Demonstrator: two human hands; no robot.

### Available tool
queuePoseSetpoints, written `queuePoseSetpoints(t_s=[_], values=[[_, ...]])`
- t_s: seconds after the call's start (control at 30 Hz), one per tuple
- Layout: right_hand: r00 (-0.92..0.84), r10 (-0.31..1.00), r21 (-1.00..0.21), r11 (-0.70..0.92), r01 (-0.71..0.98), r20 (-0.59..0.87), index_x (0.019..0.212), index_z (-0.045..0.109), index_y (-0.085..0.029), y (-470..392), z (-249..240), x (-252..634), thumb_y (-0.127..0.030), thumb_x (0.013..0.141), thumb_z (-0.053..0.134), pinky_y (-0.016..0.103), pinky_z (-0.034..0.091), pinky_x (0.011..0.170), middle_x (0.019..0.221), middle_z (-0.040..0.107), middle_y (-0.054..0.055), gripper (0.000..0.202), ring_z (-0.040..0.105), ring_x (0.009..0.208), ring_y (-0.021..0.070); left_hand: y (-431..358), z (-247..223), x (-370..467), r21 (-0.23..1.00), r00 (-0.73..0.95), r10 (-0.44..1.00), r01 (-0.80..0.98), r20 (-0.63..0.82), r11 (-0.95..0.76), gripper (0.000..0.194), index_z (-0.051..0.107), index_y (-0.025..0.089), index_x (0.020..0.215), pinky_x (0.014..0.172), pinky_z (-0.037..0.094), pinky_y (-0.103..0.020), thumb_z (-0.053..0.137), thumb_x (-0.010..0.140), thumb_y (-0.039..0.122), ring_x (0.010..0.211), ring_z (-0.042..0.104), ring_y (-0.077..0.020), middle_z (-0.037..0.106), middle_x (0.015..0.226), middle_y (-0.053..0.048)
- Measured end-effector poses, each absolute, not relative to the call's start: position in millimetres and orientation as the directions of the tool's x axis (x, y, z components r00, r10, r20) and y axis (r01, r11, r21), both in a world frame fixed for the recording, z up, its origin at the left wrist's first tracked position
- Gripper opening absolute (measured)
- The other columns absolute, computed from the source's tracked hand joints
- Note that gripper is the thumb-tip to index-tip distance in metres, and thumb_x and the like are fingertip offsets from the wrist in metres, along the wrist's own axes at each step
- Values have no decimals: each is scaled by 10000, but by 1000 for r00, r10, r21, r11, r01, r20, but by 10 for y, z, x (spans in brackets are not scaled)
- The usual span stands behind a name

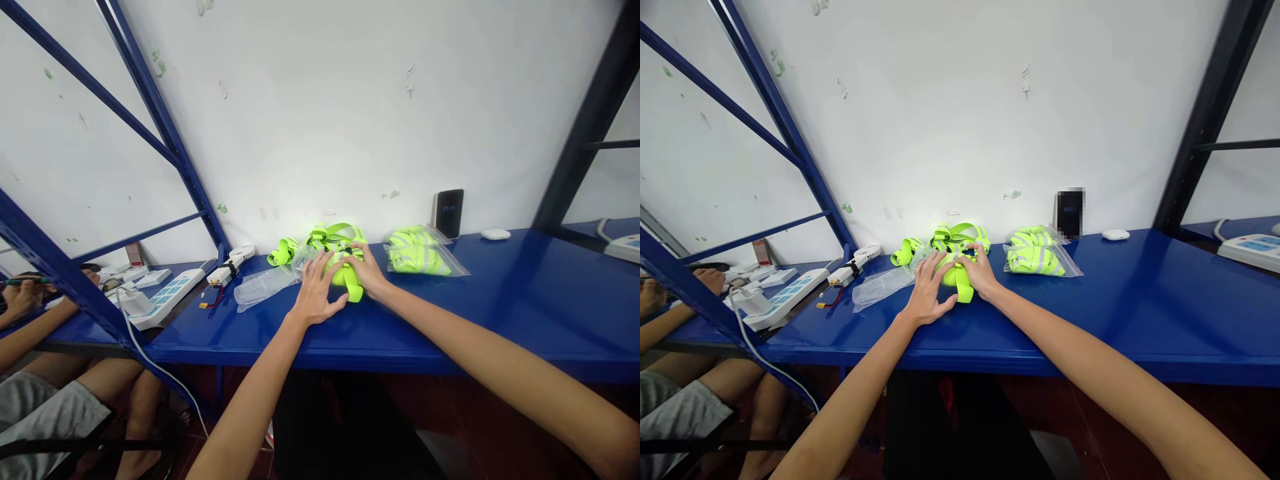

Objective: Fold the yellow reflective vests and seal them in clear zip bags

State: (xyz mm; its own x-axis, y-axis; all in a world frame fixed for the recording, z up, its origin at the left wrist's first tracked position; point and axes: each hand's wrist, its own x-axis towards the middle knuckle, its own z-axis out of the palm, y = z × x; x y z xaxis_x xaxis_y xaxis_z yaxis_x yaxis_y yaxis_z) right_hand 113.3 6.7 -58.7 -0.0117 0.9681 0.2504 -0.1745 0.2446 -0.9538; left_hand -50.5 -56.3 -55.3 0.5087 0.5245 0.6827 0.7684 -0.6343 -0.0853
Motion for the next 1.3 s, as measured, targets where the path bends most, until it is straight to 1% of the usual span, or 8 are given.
queuePoseSetpoints(t_s=[0.2,0.33,0.57,0.73,1.0,1.1,1.2,1.3], values=[[-77,974,-944,184,-273,212,1072,540,-247,97,-596,1123,-364,703,599,273,487,586,880,641,7,392,613,729,183,-560,-588,-461,-172,556,474,753,683,-635,398,587,242,1210,1140,198,-540,566,820,318,1435,277,-324,414,1481,-118],[-166,984,-926,-8,-378,59,874,582,-199,94,-600,1133,-331,701,605,287,474,539,746,639,20,219,599,619,178,-531,-599,-443,-185,548,452,756,704,-627,357,597,252,1199,1130,229,-532,555,845,258,1437,279,-304,429,1474,-110],[-203,976,-901,-156,-404,-77,859,614,-197,-8,-546,1128,-309,720,605,273,439,461,671,633,23,178,571,548,170,-487,-599,-502,-216,558,439,757,704,-617,389,551,276,1276,1123,236,-525,568,898,367,1447,261,-299,418,1491,-118],[-193,977,-945,28,-327,95,917,704,-198,0,-580,1138,-322,681,675,304,510,640,936,717,47,269,646,759,195,-461,-641,-531,-149,505,533,806,678,-574,562,477,279,1355,1121,225,-538,623,847,473,1426,303,-316,383,1509,-139],[-119,935,-943,330,-46,333,918,723,-180,56,-604,1142,-414,783,606,412,417,999,1114,690,81,294,585,1119,275,-429,-663,-542,-90,466,554,814,690,-573,478,502,233,1301,1098,249,-474,603,865,402,1334,429,-288,506,1395,-135],[-138,886,-881,459,114,444,1093,679,-202,-17,-541,1181,-451,813,614,437,339,1082,1275,605,83,381,492,1256,283,-427,-658,-555,-53,430,565,826,704,-562,508,474,219,1322,1082,262,-445,607,859,381,1328,432,-281,512,1388,-138],[-347,736,-755,647,105,582,1378,479,-257,-107,-481,1253,-459,818,652,430,335,1094,1402,502,76,619,449,1307,260,-424,-657,-586,6,382,579,831,721,-556,479,471,214,1308,1059,278,-428,582,875,386,1323,437,-271,517,1381,-138],[-515,554,-588,801,115,654,1378,482,-267,-144,-453,1316,-448,750,746,441,333,1094,1398,503,80,705,454,1288,274,-413,-661,-619,42,364,581,822,728,-568,473,457,214,1310,1055,281,-427,567,884,389,1340,416,-269,495,1400,-143]])
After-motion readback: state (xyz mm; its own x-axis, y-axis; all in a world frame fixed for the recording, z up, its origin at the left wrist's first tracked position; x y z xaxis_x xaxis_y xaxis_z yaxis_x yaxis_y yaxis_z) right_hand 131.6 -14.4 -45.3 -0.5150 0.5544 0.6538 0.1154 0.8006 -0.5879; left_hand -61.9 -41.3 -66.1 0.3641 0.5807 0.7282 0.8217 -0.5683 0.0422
